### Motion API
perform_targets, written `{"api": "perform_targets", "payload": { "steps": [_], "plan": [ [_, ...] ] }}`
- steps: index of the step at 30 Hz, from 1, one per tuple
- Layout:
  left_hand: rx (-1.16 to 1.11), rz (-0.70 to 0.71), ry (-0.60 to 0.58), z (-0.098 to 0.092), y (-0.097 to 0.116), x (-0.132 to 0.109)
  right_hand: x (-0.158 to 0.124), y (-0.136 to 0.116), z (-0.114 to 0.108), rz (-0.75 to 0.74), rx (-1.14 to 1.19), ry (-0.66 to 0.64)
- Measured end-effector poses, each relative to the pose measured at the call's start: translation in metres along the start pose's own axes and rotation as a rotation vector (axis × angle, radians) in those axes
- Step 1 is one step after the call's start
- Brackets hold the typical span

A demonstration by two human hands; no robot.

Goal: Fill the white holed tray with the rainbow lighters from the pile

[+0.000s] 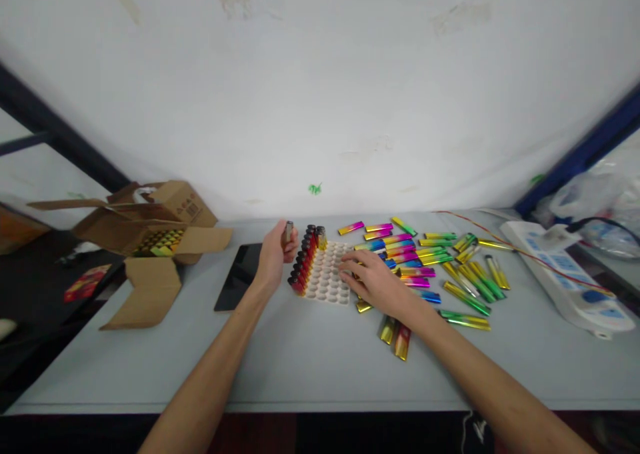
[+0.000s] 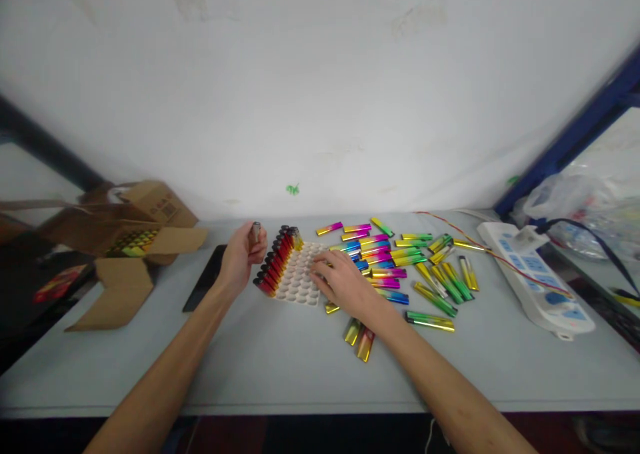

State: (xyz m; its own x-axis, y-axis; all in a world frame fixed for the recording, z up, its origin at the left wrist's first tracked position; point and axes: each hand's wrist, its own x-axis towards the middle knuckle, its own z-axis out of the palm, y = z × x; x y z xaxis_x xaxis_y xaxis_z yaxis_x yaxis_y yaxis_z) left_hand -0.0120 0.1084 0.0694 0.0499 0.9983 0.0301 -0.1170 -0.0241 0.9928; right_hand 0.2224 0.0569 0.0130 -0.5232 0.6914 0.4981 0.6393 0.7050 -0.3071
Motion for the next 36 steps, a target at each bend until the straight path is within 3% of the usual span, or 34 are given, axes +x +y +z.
{"api": "perform_targets", "payload": {
  "steps": [5, 12, 17, 24, 36],
  "plan": [
    [0.034, 0.232, 0.009, -0.002, -0.001, 0.0, -0.001, -0.004, 0.0, -0.011, -0.063, -0.061],
    [0.288, 0.546, 0.039, 0.008, 0.017, -0.001, -0.002, -0.002, 0.005, 0.031, -0.071, -0.115],
    [0.507, 0.598, -0.149, 0.013, 0.021, 0.002, -0.001, -0.002, 0.004, 0.027, -0.07, -0.103],
    [1.088, 0.602, -0.418, -0.01, 0.028, 0.02, -0.002, -0.002, 0.006, 0.029, -0.072, -0.096],
    [1.417, 0.573, -0.477, 0.004, 0.033, 0.036, -0.002, -0.006, 0.001, 0.087, -0.072, -0.128]
  ]
}}
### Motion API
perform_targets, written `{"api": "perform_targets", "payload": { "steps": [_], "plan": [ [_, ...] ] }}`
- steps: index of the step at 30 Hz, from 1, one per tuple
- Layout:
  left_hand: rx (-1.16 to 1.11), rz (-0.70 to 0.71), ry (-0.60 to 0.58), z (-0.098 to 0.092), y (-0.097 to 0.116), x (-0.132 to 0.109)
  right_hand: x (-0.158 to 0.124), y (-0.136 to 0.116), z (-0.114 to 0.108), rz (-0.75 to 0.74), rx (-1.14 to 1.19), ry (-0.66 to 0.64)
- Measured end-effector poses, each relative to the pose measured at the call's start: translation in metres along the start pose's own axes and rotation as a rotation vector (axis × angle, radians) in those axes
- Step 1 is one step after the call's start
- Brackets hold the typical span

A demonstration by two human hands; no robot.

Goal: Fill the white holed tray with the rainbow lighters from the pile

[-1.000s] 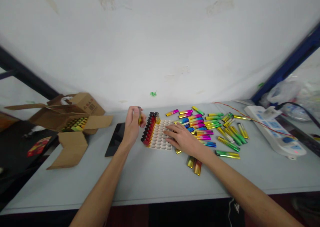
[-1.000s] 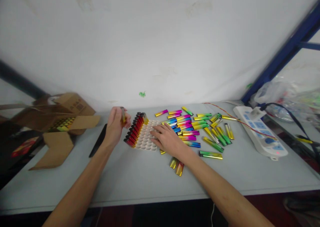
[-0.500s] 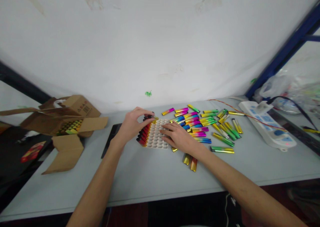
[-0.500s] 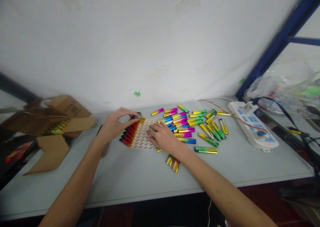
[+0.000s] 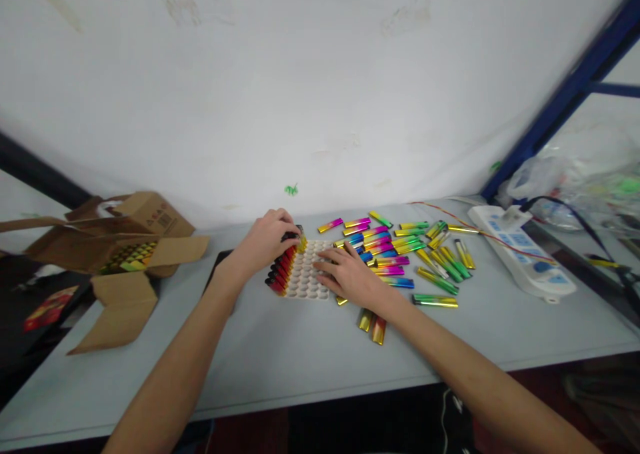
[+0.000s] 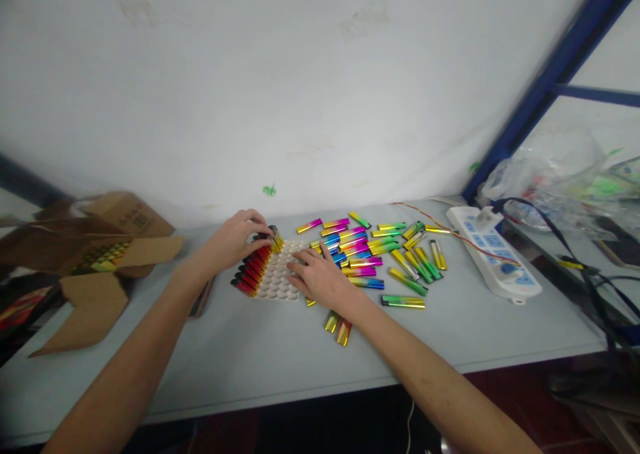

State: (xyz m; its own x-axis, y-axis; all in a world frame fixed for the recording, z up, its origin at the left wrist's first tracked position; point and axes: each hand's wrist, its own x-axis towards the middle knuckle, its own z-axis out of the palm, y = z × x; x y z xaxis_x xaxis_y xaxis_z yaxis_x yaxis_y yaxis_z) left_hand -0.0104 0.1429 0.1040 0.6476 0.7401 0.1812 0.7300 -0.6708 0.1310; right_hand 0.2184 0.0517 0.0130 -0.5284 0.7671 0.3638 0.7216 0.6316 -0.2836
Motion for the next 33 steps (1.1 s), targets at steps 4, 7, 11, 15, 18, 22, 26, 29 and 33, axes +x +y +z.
{"api": "perform_targets", "payload": {
  "steps": [4, 7, 11, 15, 18, 22, 26, 29, 33],
  "plan": [
    [-0.057, 0.049, -0.063, -0.002, -0.003, 0.004, 0.0, 0.0, 0.0, 0.002, 0.008, -0.009],
    [-0.079, 0.057, -0.062, -0.003, -0.006, 0.006, 0.0, 0.0, 0.0, 0.003, 0.011, -0.009],
    [-0.1, 0.059, -0.037, 0.002, -0.012, 0.008, -0.001, 0.0, 0.0, 0.002, 0.005, -0.004],
    [-0.093, 0.04, -0.016, 0.011, -0.012, 0.007, -0.001, 0.001, 0.001, -0.006, 0.004, 0.007],
    [-0.15, 0.048, -0.049, 0.015, -0.007, 0.005, 0.0, 0.001, 0.001, -0.009, 0.004, 0.006],
    [-0.384, -0.008, 0.038, 0.021, -0.003, -0.003, 0.001, -0.001, -0.001, -0.002, 0.003, -0.007],
    [-0.717, -0.263, 0.25, 0.037, -0.005, -0.015, 0.002, 0.001, -0.006, -0.029, 0.03, 0.069],
    [-1.019, -0.485, 0.37, 0.056, -0.007, -0.02, 0.006, 0.008, -0.011, -0.016, 0.091, 0.212],
    [-1.337, -0.64, 0.417, 0.073, -0.004, -0.025, 0.008, 0.02, -0.018, 0.029, 0.162, 0.316]
  ]
}}
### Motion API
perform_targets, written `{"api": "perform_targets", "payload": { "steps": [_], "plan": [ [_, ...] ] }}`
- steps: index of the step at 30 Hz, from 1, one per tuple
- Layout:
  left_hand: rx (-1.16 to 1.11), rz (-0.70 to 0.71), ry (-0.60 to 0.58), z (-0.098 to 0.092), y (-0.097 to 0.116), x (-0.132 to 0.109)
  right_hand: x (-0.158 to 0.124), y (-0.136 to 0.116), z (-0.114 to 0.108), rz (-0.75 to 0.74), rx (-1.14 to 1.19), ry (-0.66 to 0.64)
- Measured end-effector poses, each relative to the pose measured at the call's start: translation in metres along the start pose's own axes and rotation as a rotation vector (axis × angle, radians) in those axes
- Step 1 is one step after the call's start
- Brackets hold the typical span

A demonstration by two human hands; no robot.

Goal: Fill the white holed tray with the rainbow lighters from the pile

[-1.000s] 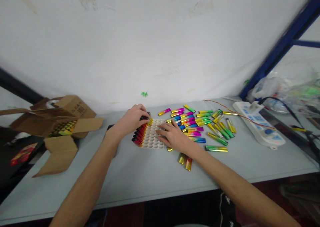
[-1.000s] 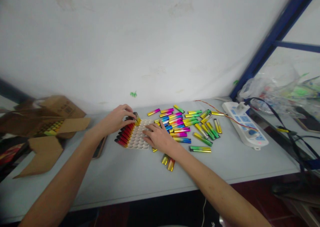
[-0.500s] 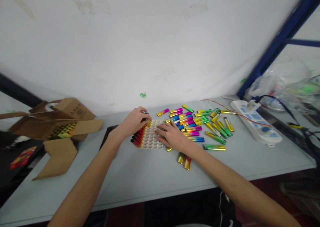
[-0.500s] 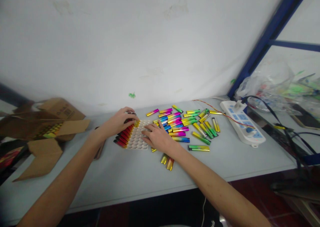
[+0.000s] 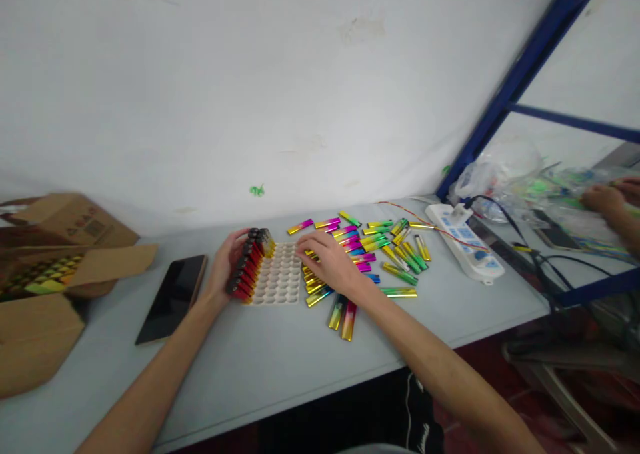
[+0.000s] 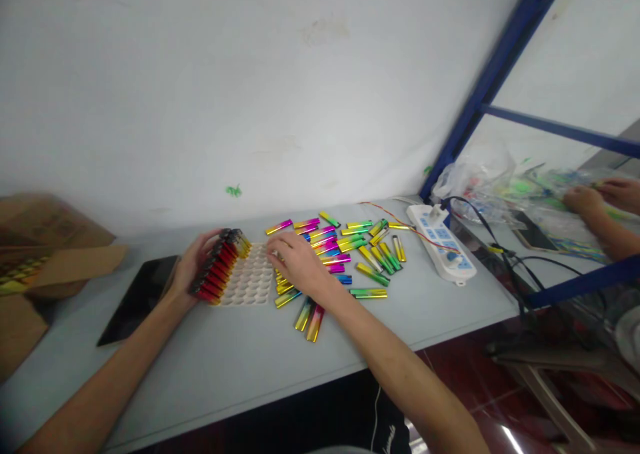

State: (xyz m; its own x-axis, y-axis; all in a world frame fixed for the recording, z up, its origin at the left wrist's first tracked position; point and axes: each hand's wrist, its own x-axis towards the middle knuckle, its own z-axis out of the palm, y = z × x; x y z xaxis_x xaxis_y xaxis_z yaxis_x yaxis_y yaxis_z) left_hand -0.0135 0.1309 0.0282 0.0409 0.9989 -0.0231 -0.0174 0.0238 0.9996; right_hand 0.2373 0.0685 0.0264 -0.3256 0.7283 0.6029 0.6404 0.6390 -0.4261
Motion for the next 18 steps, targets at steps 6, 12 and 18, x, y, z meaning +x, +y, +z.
{"api": "perform_targets", "payload": {
  "steps": [6, 12, 18],
  "plan": [
    [0.026, 0.055, -0.002, 0.0, -0.008, 0.0, 0.001, 0.011, -0.016, 0.091, 0.004, 0.038],
    [-0.117, 0.044, -0.016, -0.009, -0.026, 0.011, 0.004, 0.017, -0.053, 0.073, 0.045, 0.218],
    [-0.083, 0.12, -0.039, -0.011, -0.03, 0.013, -0.019, 0.01, -0.106, 0.185, -0.131, 0.304]
  ]
}}
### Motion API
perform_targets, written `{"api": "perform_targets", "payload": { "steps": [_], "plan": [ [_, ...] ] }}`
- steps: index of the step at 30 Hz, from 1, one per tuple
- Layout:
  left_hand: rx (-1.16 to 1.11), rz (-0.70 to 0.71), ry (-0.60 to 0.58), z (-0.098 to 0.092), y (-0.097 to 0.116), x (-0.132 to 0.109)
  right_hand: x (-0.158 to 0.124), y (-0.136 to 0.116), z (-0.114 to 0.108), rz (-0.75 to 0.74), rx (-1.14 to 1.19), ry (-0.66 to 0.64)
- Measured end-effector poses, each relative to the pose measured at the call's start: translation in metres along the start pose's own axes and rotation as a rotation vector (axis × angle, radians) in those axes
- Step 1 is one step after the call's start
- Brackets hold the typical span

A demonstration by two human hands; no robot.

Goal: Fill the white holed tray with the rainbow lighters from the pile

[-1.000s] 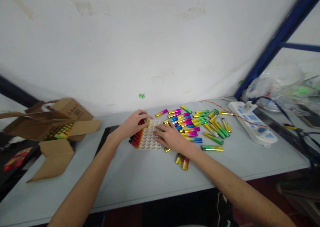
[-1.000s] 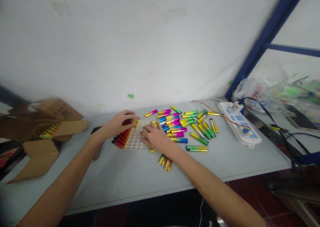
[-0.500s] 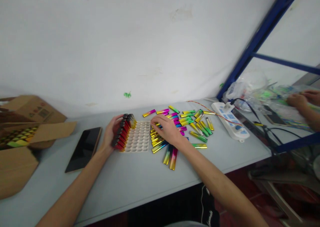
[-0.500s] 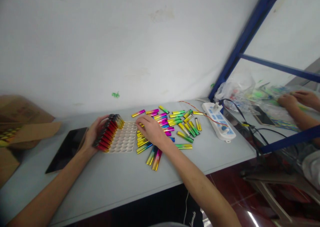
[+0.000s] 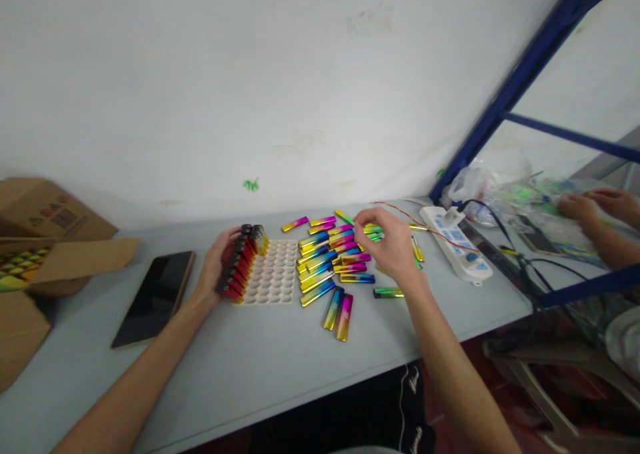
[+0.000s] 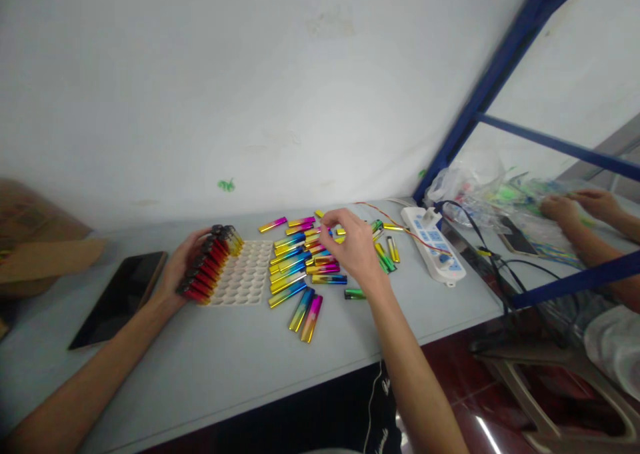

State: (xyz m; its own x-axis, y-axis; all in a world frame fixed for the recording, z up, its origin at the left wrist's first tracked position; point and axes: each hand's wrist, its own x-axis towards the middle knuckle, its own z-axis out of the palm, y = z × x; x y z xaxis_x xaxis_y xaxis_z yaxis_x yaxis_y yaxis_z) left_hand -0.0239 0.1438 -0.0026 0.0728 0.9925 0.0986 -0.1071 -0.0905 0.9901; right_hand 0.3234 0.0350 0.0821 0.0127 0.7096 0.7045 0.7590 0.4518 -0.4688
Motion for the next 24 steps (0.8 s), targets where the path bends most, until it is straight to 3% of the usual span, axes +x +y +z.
{"api": "perform_targets", "payload": {
  "steps": [4, 9, 16, 20, 24],
  "plan": [
    [0.003, 0.001, 0.013, 0.003, 0.007, -0.004, -0.03, 0.019, -0.033, 0.107, -0.104, 0.023],
    [0.034, 0.022, 0.134, 0.004, 0.017, -0.01, -0.074, 0.047, -0.057, 0.282, -0.22, -0.169],
    [0.321, 0.447, 0.226, 0.004, 0.047, -0.033, -0.1, 0.066, -0.053, 0.31, -0.419, -0.262],
    [0.578, 0.65, 0.242, 0.007, 0.063, -0.052, -0.094, 0.07, -0.042, 0.348, -0.492, -0.353],
    [0.616, 0.844, 0.284, 0.021, 0.078, -0.074, -0.082, 0.068, -0.039, 0.329, -0.561, -0.429]
  ]
}}
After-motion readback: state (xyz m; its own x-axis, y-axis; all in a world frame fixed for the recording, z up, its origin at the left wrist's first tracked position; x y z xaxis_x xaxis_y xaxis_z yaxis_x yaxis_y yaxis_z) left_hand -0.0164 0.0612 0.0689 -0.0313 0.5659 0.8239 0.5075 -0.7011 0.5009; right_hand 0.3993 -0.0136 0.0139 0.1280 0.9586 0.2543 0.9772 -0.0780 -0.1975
